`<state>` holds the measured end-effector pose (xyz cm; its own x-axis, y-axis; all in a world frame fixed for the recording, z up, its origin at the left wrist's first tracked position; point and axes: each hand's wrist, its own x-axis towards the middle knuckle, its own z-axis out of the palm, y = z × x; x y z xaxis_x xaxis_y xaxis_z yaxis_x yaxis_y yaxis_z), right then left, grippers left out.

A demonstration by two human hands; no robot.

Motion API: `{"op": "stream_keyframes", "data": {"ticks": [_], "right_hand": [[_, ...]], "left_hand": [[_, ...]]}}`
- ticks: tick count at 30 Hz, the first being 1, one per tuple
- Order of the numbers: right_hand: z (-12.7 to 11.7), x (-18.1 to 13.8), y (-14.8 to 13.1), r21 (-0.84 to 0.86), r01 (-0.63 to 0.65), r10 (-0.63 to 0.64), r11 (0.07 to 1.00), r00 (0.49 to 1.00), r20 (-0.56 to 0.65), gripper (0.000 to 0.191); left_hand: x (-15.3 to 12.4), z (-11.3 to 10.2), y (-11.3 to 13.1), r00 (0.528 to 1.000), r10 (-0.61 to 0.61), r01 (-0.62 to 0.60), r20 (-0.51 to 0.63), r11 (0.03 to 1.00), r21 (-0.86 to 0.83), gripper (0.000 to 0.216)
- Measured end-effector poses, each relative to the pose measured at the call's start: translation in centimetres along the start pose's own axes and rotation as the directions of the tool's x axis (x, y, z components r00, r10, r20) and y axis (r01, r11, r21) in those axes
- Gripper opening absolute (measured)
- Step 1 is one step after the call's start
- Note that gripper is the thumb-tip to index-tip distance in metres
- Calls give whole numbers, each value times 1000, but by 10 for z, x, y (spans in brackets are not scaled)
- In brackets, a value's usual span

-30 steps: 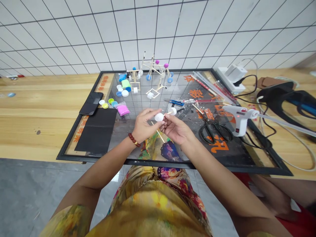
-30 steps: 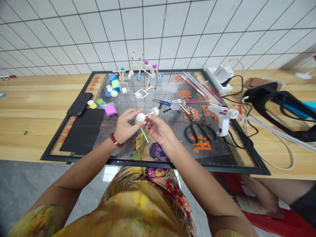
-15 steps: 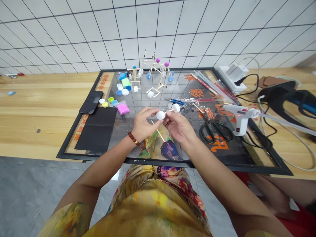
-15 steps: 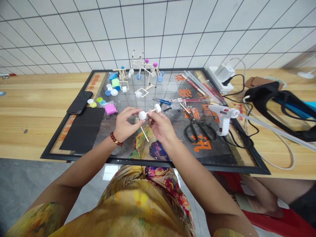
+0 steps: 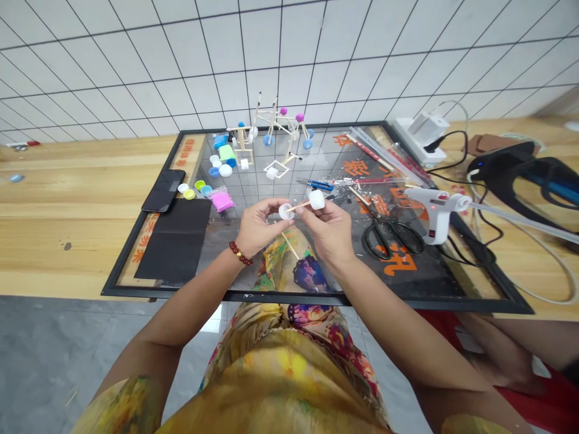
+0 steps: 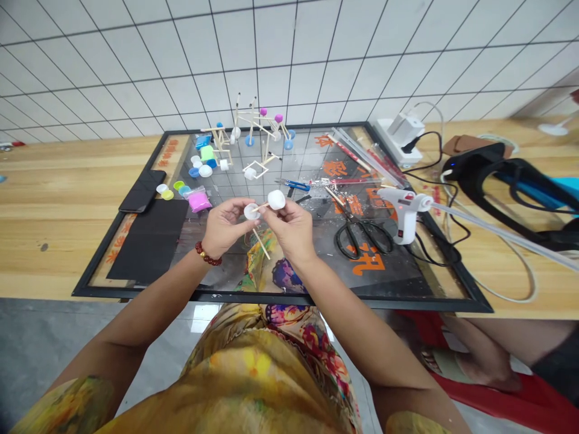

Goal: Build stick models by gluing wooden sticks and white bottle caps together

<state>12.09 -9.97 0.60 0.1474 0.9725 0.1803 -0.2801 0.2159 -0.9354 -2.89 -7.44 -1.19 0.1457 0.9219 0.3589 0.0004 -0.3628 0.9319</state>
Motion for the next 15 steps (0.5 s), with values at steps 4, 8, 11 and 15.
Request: {"op": "stream_keyframes", "data": {"ticks": [4, 8, 11, 15], "right_hand": [[-6, 0, 6, -175, 89, -88, 981, 996, 14, 10], [-8, -1, 6, -276, 160, -160, 948, 987, 24, 9], [-7, -2, 4, -306, 168, -171, 937, 985, 18, 3], [-8, -1, 4, -333, 193, -189, 923, 981, 43, 1]], "left_hand": [[0, -1, -3, 1000, -10, 10, -9, 999, -43, 42], [-1, -1, -1, 998, 47, -47, -42, 999, 9, 36], [-1, 0, 2, 992, 115, -110, -60, 991, 77, 31], [-2, 0, 1, 993, 97, -90, -71, 992, 93, 33]]}}
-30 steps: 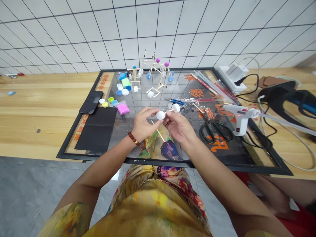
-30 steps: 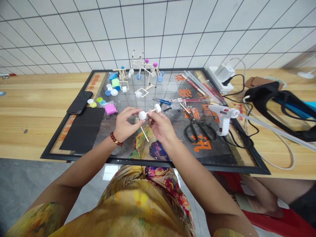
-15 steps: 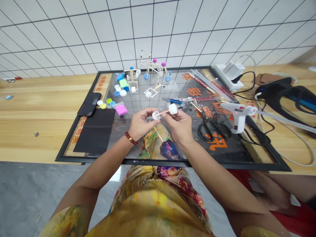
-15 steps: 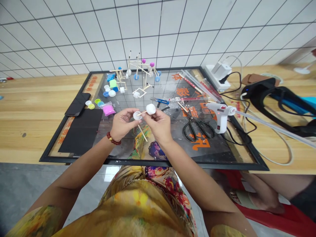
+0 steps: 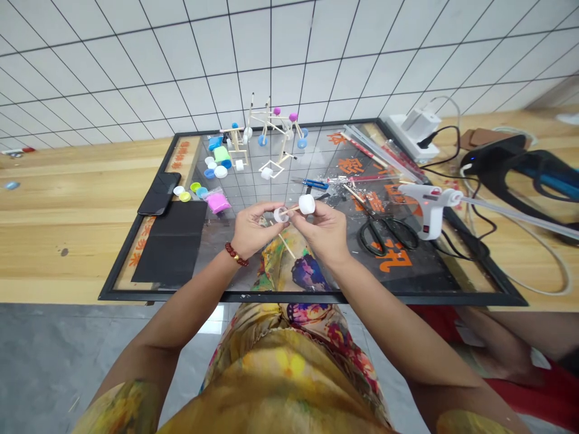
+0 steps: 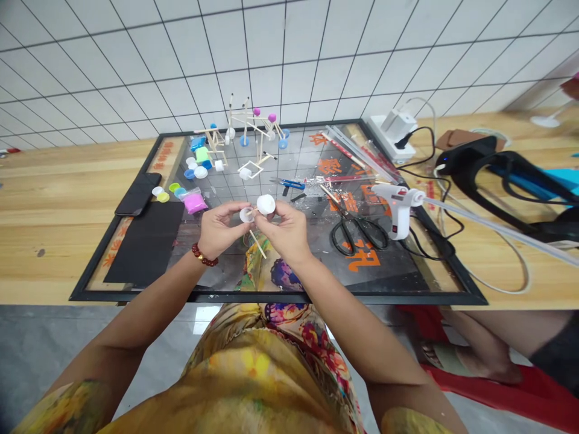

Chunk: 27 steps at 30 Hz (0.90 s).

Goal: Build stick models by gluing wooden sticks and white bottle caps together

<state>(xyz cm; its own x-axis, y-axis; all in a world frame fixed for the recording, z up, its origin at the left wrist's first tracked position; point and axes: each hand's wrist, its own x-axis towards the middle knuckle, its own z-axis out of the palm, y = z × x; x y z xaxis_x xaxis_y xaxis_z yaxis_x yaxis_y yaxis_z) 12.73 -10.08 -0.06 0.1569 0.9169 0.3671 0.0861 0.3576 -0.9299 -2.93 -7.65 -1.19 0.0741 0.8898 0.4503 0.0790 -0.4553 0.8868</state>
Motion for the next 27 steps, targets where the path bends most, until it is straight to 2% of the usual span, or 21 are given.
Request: {"op": "stream_keyframes", "data": {"ticks": [3, 10, 13, 17, 20, 22, 25, 27], "right_hand": [[-3, 1, 0, -28, 43, -42, 999, 998, 38, 4], [-11, 3, -3, -24, 110, -106, 994, 984, 142, 7], [-12, 4, -4, -15, 98, -94, 995, 982, 162, 5], [-13, 3, -5, -3, 87, -86, 996, 983, 160, 5], [-12, 2, -4, -7, 75, -73, 997, 988, 134, 5], [-9, 2, -4, 21, 33, -35, 999, 994, 105, 6], [-3, 4, -4, 242, -145, 128, 959, 988, 82, 9], [0, 7, -4, 435, -306, 277, 847, 952, 132, 16]], "left_hand": [[0, -4, -4, 998, -55, 57, 40, 997, -48, 39], [3, -13, -1, 962, -116, 164, 247, 969, -183, 43], [3, -12, 3, 952, -136, 199, 275, 956, -214, 42], [1, -10, 2, 954, -168, 221, 248, 954, -203, 42], [0, -8, -1, 974, -129, 150, 186, 983, -102, 41], [-1, -7, -1, 989, -49, 50, 139, 999, -4, 38], [0, -3, 6, 991, 104, -115, 83, 984, 134, 35], [0, 0, 11, 977, 201, -211, 66, 953, 216, 42]]}}
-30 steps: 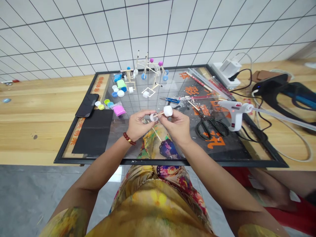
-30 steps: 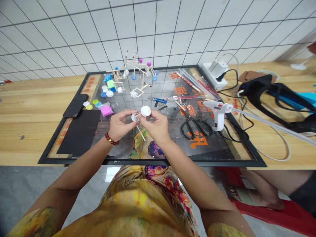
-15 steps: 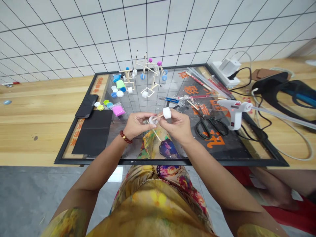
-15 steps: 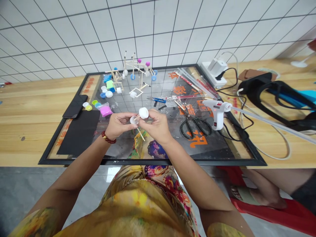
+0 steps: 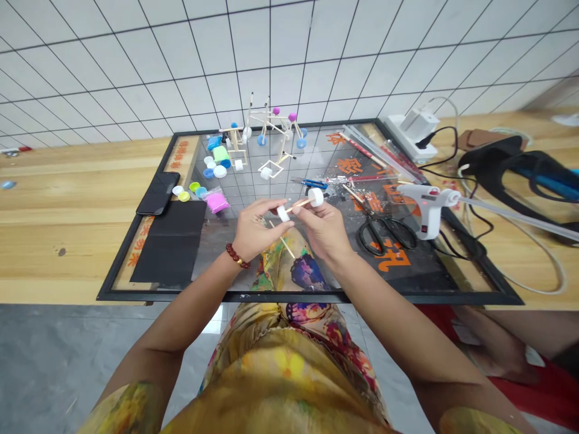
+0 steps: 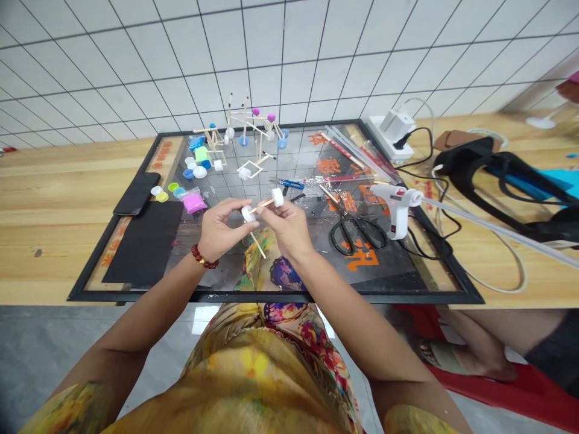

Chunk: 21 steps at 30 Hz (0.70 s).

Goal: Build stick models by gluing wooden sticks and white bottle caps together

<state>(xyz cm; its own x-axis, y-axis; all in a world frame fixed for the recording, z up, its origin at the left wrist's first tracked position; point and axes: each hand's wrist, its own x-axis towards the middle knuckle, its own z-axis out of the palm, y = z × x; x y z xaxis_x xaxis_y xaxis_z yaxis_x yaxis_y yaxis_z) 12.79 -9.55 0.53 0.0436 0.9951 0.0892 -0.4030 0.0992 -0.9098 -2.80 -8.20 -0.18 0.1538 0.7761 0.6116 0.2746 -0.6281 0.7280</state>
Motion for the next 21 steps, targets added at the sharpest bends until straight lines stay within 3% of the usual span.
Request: {"op": "stream_keyframes", "data": {"ticks": [4, 7, 13, 21], "right_hand": [[1, 7, 1, 251, -293, 295, 923, 955, 30, 31], [-2, 10, 4, 317, -361, 368, 877, 929, 38, 34], [-11, 15, 18, 245, -351, 356, 904, 934, 22, 31], [-17, 18, 25, 86, -245, 244, 966, 969, 26, 31]], "left_hand": [[1, 2, 7, 991, 131, -125, -30, 983, 137, 66], [1, 2, 6, 983, 169, -158, -69, 978, 137, 61], [1, 2, 8, 996, 48, -47, -78, 999, 17, 25], [1, 2, 11, 995, -58, 54, -80, 997, -57, 22]]}}
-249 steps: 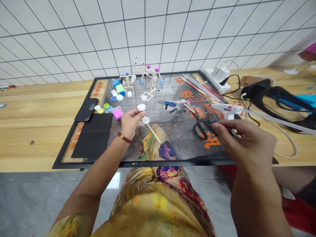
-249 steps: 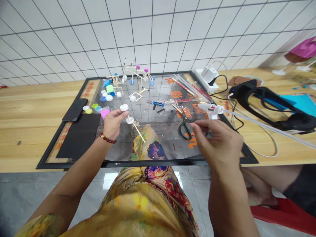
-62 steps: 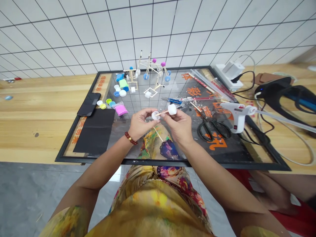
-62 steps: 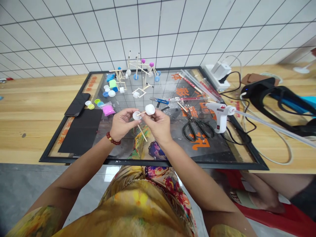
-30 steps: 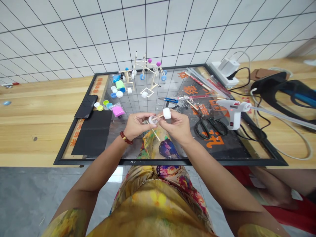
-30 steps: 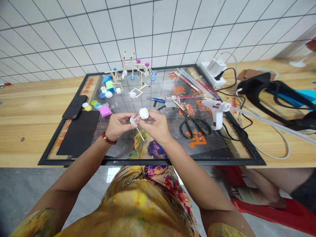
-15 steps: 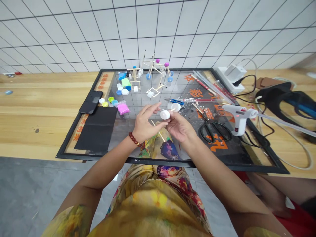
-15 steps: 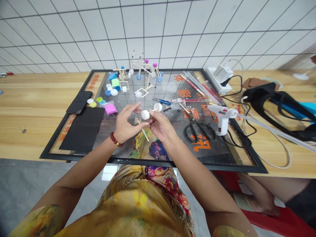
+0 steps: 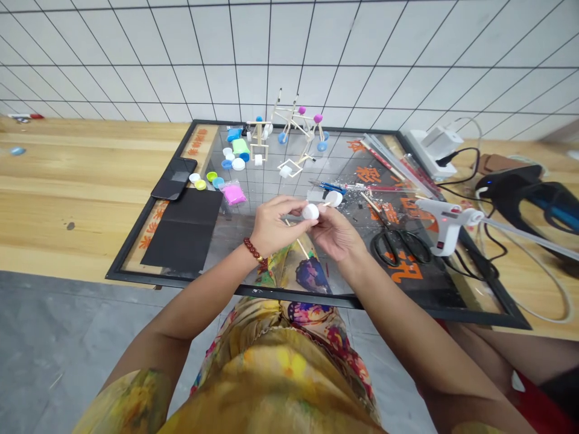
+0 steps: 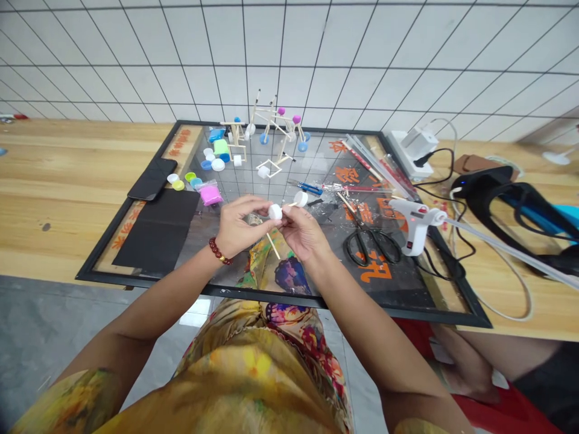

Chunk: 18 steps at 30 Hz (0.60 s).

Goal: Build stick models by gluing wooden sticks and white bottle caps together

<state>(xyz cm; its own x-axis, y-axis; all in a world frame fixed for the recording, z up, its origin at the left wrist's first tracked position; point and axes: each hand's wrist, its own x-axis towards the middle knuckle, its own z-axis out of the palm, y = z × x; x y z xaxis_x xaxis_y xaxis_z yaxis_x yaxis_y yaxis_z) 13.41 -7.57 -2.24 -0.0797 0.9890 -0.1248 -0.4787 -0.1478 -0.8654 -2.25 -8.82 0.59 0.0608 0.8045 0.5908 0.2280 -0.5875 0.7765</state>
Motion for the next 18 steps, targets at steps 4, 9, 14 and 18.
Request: {"op": "stream_keyframes", "data": {"ticks": [4, 9, 14, 18], "right_hand": [[5, -2, -2, -49, 35, -34, 998, 999, 14, 31], [9, -5, -7, -45, 39, -37, 998, 998, 48, 34], [6, -9, -13, -82, 30, -30, 996, 1000, 8, 44], [-3, -10, -19, -232, 289, -309, 929, 950, -54, 56]], "left_hand": [[0, 0, 3, 1000, -18, 18, -10, 999, -40, 31], [3, -1, -1, 976, -218, 215, 17, 943, -255, 30], [9, -7, -9, 891, -445, 425, 95, 740, -521, 36], [13, -13, -9, 833, -515, 513, 200, 588, -625, 35]]}}
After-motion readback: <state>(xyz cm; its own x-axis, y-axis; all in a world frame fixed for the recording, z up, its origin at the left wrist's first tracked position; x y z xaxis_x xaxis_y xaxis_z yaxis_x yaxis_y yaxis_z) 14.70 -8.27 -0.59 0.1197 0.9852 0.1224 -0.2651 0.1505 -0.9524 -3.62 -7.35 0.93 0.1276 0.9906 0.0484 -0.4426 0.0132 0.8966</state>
